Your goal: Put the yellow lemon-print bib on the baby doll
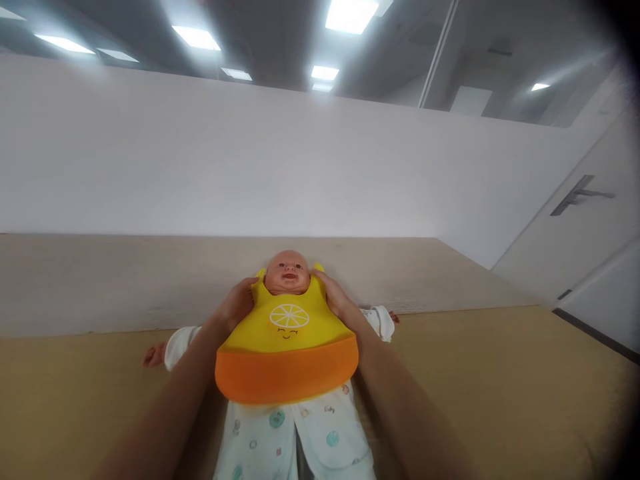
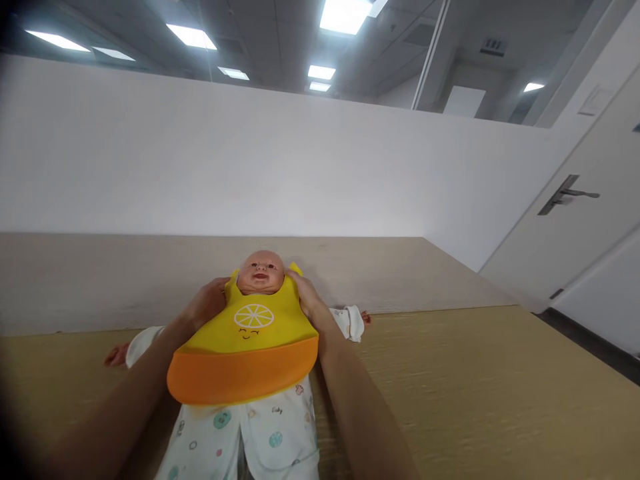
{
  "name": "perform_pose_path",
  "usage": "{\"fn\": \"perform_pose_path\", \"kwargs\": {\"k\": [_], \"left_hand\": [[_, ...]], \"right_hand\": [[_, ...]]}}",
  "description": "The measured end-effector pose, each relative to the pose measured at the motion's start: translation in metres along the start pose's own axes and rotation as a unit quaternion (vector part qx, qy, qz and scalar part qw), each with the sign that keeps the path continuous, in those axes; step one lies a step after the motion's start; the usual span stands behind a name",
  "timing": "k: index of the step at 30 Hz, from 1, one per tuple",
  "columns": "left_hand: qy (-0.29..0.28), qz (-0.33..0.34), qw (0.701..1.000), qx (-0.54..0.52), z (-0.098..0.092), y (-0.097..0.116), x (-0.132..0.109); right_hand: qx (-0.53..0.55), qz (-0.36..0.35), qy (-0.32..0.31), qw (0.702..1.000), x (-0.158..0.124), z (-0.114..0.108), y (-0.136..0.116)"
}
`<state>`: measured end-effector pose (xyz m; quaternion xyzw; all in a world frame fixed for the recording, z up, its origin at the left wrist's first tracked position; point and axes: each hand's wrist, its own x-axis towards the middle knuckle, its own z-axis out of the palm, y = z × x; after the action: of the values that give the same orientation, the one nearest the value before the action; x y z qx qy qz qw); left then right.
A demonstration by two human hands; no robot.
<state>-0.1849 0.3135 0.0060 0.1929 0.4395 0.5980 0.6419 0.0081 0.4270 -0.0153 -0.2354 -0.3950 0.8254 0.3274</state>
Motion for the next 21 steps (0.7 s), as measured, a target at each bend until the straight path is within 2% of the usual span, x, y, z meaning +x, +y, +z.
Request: {"fn": "perform_pose_path", "kwargs": {"k": [2,6,12,18,21], "left_hand": [[-0.017,0.018,0.999,-0.022,-0.001,-0.001,-0.002],[-0.012,0.062,0.997,-0.046,0.0,-0.004,-0.007],[-0.081,0.024,0.996,-0.034,-0.006,-0.008,-0.003],[-0.084,0.013,0.996,-0.03,-0.008,-0.01,-0.003],[-0.11,0.02,0.993,-0.038,-0.005,-0.011,-0.005]], "right_hand": [[0.024,0.003,0.003,1.0,-0.001,-0.002,0.0],[0.044,-0.014,0.0,0.999,-0.002,-0.004,0.001],[-0.038,-0.012,0.021,0.999,-0.003,0.001,0.002],[-0.143,-0.018,0.084,0.986,-0.005,0.007,0.001],[-0.178,-0.035,0.119,0.976,-0.005,0.006,0.001]]}}
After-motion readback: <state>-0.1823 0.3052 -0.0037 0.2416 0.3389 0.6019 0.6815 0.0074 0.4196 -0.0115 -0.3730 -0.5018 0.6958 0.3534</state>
